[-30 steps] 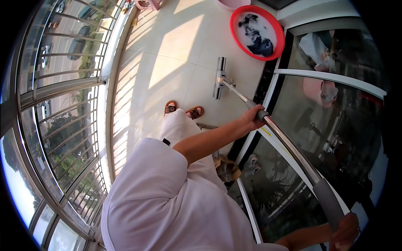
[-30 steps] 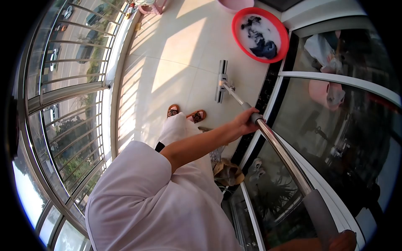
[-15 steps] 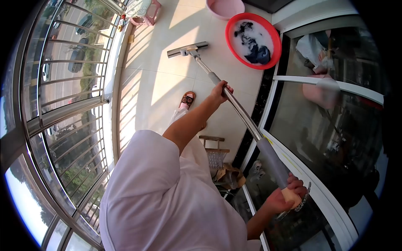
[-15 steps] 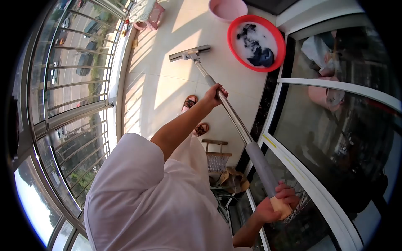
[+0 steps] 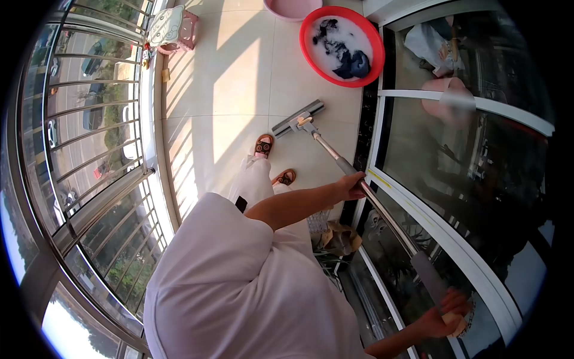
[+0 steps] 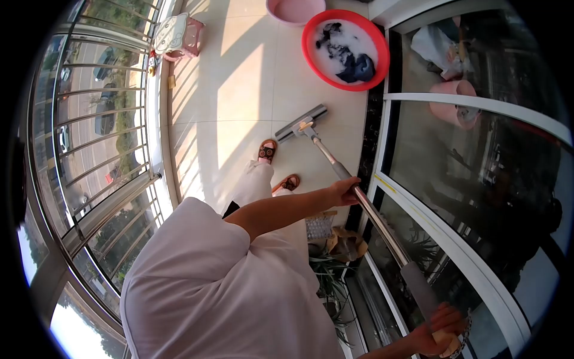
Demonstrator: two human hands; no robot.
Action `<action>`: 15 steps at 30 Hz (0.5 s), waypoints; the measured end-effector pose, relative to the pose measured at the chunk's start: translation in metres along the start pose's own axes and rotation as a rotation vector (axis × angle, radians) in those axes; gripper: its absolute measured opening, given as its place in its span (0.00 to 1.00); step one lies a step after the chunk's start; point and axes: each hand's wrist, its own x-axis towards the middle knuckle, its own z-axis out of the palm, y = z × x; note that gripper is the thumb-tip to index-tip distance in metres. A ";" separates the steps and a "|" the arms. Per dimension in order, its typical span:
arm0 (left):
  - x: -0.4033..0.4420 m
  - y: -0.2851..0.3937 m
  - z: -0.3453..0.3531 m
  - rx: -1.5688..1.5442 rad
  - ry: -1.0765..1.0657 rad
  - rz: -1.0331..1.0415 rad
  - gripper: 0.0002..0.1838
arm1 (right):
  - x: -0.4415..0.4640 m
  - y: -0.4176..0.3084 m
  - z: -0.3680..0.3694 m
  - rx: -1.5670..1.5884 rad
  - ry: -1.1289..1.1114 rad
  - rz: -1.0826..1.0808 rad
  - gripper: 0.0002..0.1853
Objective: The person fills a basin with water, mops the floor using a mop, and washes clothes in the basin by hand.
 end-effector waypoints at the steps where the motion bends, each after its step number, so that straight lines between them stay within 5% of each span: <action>1: 0.008 -0.004 0.006 -0.006 -0.048 -0.039 0.12 | 0.007 -0.006 -0.004 -0.019 -0.035 0.020 0.15; 6: 0.021 -0.004 0.037 -0.206 -0.164 -0.026 0.11 | 0.061 -0.012 -0.005 0.078 -0.141 -0.028 0.16; 13: 0.038 -0.003 0.129 -0.306 -0.662 -0.111 0.15 | 0.178 -0.020 -0.106 0.273 -0.256 -0.152 0.27; 15: 0.036 0.011 0.162 -0.094 -0.652 -0.027 0.14 | 0.204 -0.006 -0.092 0.331 -0.184 -0.166 0.26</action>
